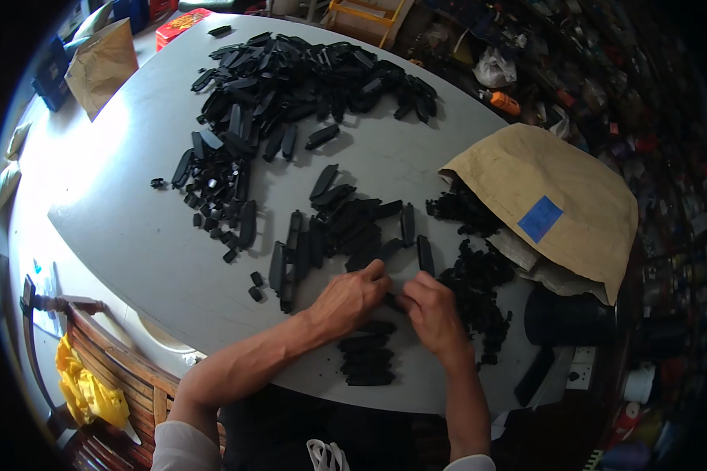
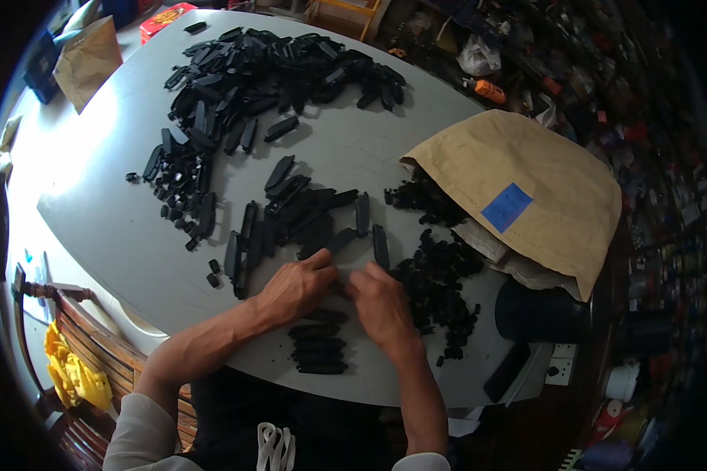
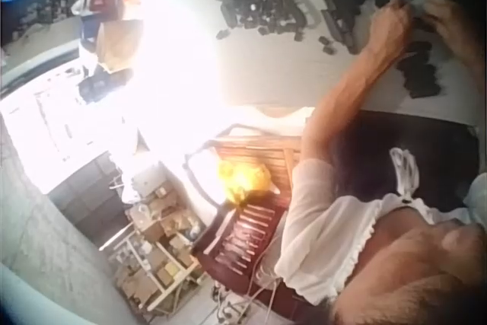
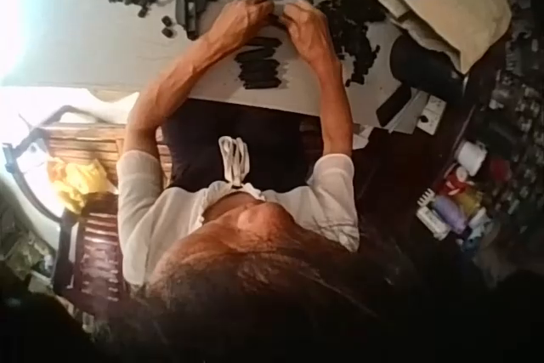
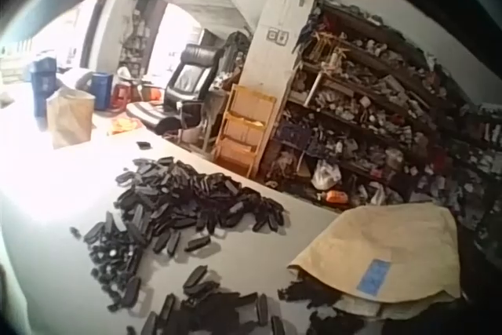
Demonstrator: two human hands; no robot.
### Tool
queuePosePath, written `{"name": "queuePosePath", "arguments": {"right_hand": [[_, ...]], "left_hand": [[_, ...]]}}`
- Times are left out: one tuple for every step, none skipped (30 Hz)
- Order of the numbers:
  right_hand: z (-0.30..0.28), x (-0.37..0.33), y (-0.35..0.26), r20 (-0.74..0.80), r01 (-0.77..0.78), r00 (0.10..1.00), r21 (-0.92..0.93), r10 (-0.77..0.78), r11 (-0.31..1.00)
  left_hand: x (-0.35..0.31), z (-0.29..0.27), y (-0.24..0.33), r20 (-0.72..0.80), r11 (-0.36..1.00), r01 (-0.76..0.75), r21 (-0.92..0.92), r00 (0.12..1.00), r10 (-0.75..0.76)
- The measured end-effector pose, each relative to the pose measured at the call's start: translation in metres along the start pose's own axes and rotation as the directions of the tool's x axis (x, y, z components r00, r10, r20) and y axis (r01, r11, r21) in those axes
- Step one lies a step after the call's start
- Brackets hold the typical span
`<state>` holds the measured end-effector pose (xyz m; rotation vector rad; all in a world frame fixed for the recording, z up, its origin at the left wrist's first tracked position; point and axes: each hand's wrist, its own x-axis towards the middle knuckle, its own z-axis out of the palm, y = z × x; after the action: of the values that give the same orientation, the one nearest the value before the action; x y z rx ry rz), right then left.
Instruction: Assembling small black hardware components by hand at a workbench.
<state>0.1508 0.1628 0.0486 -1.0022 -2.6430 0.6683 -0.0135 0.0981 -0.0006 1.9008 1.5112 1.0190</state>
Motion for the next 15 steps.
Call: {"name": "queuePosePath", "arguments": {"right_hand": [[0.004, 0.003, 0.004, 0.028, -0.032, 0.999, 0.052, 0.031, 0.998], [0.007, 0.006, 0.005, 0.058, -0.066, 0.996, 0.103, 0.061, 0.992], [0.003, 0.007, 0.002, 0.081, -0.072, 0.995, 0.073, 0.066, 0.995], [0.005, 0.006, 0.002, 0.074, -0.088, 0.994, 0.065, 0.083, 0.994], [0.007, 0.004, 0.0, 0.037, -0.046, 0.998, -0.029, 0.047, 0.999], [0.011, 0.003, -0.002, 0.007, -0.006, 1.0, -0.118, 0.007, 0.993], [0.013, 0.001, -0.002, -0.019, 0.038, 0.999, -0.123, -0.041, 0.992], [0.016, -0.001, 0.0, -0.025, 0.022, 0.999, -0.124, -0.025, 0.992], [0.017, -0.004, 0.005, -0.044, 0.069, 0.996, -0.119, -0.075, 0.99], [0.019, -0.008, 0.008, -0.063, 0.117, 0.99, -0.117, -0.125, 0.986], [0.022, -0.012, 0.011, -0.114, 0.128, 0.983, -0.127, -0.143, 0.984], [0.024, -0.012, 0.008, -0.124, 0.118, 0.983, -0.132, -0.134, 0.984], [0.025, -0.013, 0.004, -0.156, 0.096, 0.98, -0.179, -0.124, 0.979], [0.024, -0.013, 0.001, -0.188, 0.07, 0.976, -0.225, -0.114, 0.972], [0.021, -0.015, -0.003, -0.164, 0.052, 0.981, -0.269, -0.099, 0.962]], "left_hand": [[-0.001, 0.0, -0.001, 0.0, 1.0, 0.015, 0.024, 1.0, -0.015], [-0.003, 0.0, -0.001, 0.0, 0.998, 0.03, 0.049, 1.0, -0.03], [-0.001, 0.001, -0.001, 0.007, 0.998, 0.043, 0.041, 0.999, -0.043], [0.0, 0.001, 0.0, 0.017, 0.999, 0.03, 0.031, 0.999, -0.03], [0.002, 0.001, 0.001, 0.015, 0.999, 0.032, 0.017, 0.999, -0.033], [0.001, 0.001, 0.001, 0.016, 0.999, 0.04, 0.007, 0.999, -0.04], [0.0, 0.001, 0.0, 0.01, 0.998, 0.06, -0.004, 0.998, -0.06], [-0.001, 0.0, 0.0, 0.024, 0.999, 0.052, -0.008, 0.998, -0.052], [0.0, -0.001, 0.001, 0.026, 0.997, 0.074, -0.011, 0.997, -0.074], [0.002, -0.002, 0.002, 0.027, 0.995, 0.096, -0.014, 0.995, -0.095], [0.003, -0.002, 0.004, 0.029, 0.994, 0.103, -0.043, 0.994, -0.101], [0.003, -0.002, 0.002, 0.037, 0.995, 0.09, -0.044, 0.995, -0.089], [0.004, -0.001, 0.0, 0.028, 0.997, 0.066, -0.027, 0.997, -0.066], [0.004, 0.0, -0.002, 0.02, 0.999, 0.041, -0.011, 0.999, -0.041], [0.003, 0.002, -0.001, 0.026, 0.997, 0.074, 0.002, 0.997, -0.074]]}}
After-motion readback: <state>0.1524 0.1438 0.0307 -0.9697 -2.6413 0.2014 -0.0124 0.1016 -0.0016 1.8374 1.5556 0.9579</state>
